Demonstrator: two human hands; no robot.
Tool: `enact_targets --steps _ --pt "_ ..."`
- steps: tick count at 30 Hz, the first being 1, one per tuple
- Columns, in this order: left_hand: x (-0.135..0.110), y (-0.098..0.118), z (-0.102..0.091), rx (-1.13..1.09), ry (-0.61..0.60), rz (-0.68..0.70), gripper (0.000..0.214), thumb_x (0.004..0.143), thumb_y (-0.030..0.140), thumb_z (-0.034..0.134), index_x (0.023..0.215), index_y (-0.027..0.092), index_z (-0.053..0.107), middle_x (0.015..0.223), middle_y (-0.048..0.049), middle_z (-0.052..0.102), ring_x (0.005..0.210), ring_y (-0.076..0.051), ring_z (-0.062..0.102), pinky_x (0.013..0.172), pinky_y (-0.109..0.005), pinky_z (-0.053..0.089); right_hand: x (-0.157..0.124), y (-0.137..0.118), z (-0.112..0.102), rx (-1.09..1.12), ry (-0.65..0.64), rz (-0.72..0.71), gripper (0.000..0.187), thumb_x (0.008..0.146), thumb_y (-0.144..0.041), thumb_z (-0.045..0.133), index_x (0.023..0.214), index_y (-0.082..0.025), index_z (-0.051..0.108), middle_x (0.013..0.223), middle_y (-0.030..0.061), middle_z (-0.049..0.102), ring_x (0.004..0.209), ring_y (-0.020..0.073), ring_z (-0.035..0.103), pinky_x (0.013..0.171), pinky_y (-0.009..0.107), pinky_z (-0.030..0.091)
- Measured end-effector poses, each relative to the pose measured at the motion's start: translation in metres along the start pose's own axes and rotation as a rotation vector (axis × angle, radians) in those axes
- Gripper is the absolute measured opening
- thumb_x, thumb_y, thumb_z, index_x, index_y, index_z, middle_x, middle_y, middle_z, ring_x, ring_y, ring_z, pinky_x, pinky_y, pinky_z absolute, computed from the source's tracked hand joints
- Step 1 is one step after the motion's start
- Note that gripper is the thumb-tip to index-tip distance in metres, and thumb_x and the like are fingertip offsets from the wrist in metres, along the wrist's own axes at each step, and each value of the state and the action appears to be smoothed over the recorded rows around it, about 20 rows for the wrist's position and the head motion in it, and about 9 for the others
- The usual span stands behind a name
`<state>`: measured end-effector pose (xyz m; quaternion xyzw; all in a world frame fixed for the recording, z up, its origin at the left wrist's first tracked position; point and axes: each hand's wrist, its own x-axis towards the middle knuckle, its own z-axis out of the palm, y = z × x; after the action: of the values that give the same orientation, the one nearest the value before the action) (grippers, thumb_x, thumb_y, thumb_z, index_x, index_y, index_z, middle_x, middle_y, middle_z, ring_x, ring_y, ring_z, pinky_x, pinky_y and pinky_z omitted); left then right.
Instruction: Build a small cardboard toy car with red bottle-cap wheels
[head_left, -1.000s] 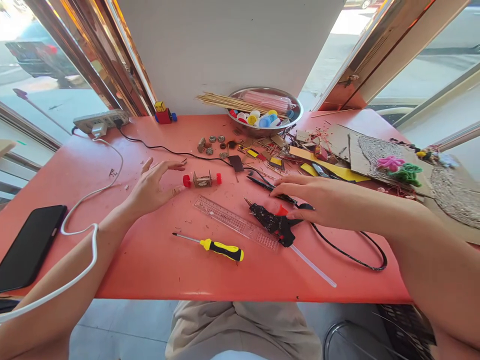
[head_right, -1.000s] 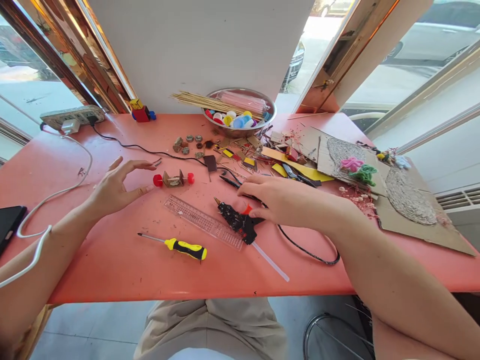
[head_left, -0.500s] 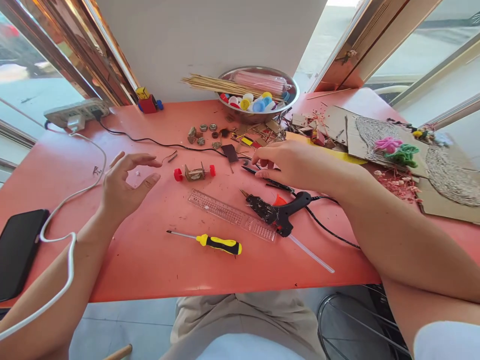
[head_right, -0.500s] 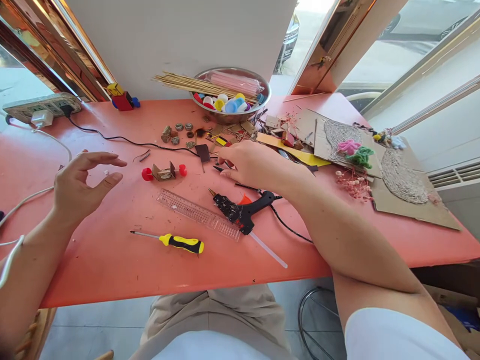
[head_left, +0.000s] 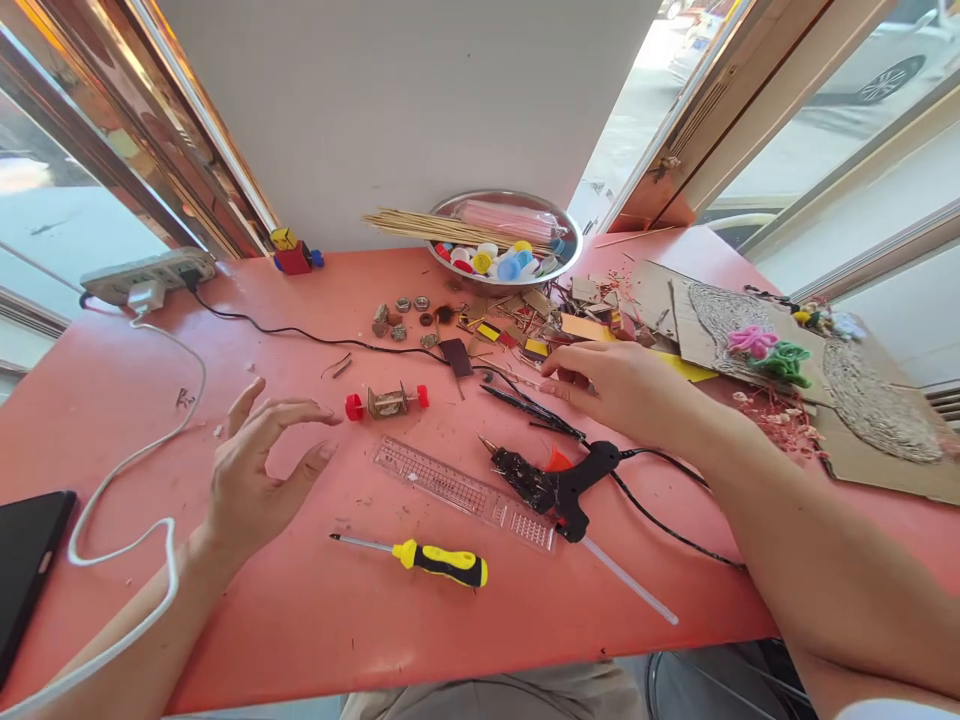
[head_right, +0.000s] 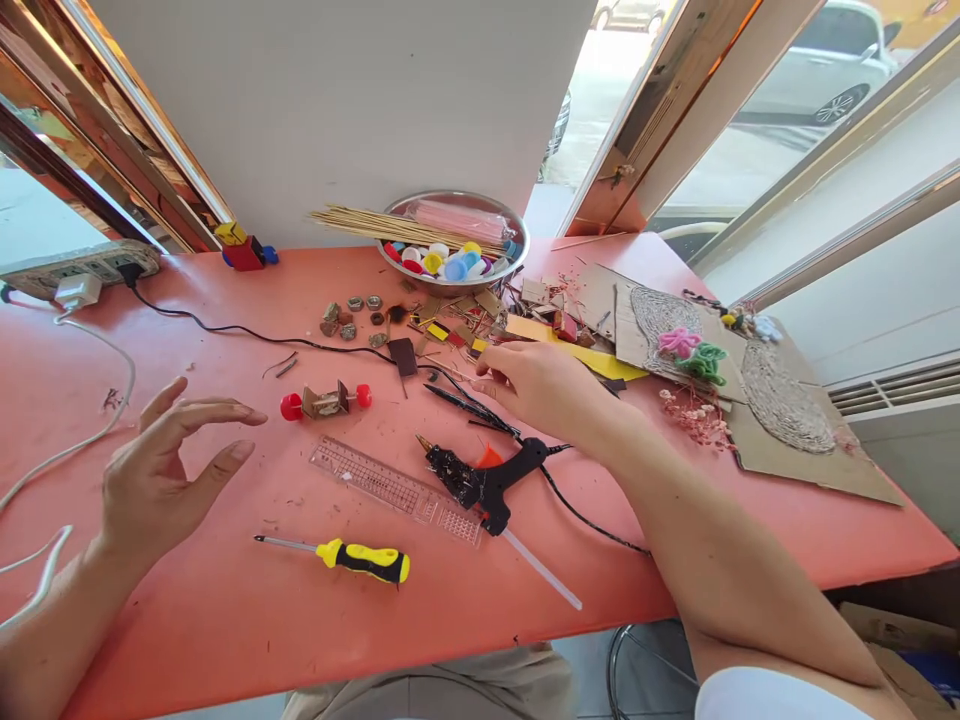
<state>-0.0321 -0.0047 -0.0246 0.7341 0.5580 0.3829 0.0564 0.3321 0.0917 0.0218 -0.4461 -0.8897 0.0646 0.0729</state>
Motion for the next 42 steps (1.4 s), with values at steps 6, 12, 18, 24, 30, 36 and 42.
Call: enact_targets --steps 6,12,18,24,30,36,42 --pt "0.0 -0.003 0.011 -0.048 0.053 -0.049 0.019 0.103 0.036 0.058 0.085 0.032 0.056 0.087 0.0034 0.084 0.082 -0.023 0.081 0.128 -0.063 0.046 0.001 -0.001 0.012 -0.021 -0.017 -0.005 0.021 0.105 -0.023 0.056 0.094 -0.023 0.074 0.088 0.0084 0.083 0.078 0.0235 0.078 0.068 0.031 0.052" --pt "0.027 -0.013 0.013 -0.127 0.276 -0.056 0.021 0.093 0.039 0.065 0.079 0.03 0.054 0.081 0.0035 0.082 0.074 -0.022 0.078 0.129 -0.064 0.043 0.004 0.003 0.022 -0.026 -0.008 0.014 0.02 0.103 -0.02 0.057 0.092 -0.022 0.073 0.09 0.0104 0.085 0.082 0.0248 0.079 0.07 0.031 0.053" --pt "0.053 -0.013 0.014 -0.215 0.395 -0.171 0.02 0.088 0.04 0.063 0.075 0.031 0.051 0.075 -0.0004 0.078 0.073 -0.024 0.073 0.098 -0.051 0.061 0.005 0.004 0.021 -0.039 -0.004 0.034 0.021 0.106 -0.023 0.056 0.094 -0.022 0.073 0.091 0.0107 0.084 0.081 0.0255 0.079 0.067 0.031 0.049" --pt "0.052 -0.012 0.017 -0.21 0.484 -0.246 0.023 0.088 0.044 0.058 0.07 0.031 0.052 0.064 -0.0009 0.07 0.062 -0.022 0.058 0.064 -0.039 0.053 0.008 0.0 0.018 -0.065 -0.035 0.053 0.019 0.105 -0.023 0.057 0.094 -0.021 0.073 0.097 0.0126 0.085 0.088 0.0278 0.079 0.072 0.033 0.05" --pt "0.038 -0.031 0.017 -0.179 0.424 -0.353 0.029 0.088 0.049 0.057 0.067 0.03 0.054 0.067 -0.0011 0.07 0.051 -0.018 0.047 0.055 -0.038 0.046 0.007 0.0 0.02 -0.047 0.013 0.018 0.017 0.103 -0.024 0.06 0.094 -0.022 0.074 0.087 0.009 0.083 0.081 0.0245 0.077 0.068 0.03 0.047" --pt "0.032 -0.039 0.021 -0.077 0.382 -0.217 0.031 0.084 0.051 0.063 0.063 0.029 0.053 0.068 0.0 0.072 0.069 -0.023 0.068 0.106 -0.053 0.056 0.007 0.0 0.021 -0.05 0.028 0.018 0.019 0.104 -0.025 0.058 0.103 -0.021 0.076 0.093 0.0107 0.085 0.081 0.0246 0.077 0.068 0.03 0.047" --pt "0.026 -0.041 0.028 -0.035 0.367 -0.126 0.031 0.086 0.046 0.066 0.068 0.03 0.047 0.07 0.0024 0.073 0.065 -0.021 0.065 0.111 -0.057 0.053 0.014 0.008 0.009 -0.032 0.071 0.059 0.022 0.099 -0.021 0.057 0.108 -0.022 0.077 0.094 0.0091 0.083 0.078 0.023 0.075 0.066 0.03 0.048"
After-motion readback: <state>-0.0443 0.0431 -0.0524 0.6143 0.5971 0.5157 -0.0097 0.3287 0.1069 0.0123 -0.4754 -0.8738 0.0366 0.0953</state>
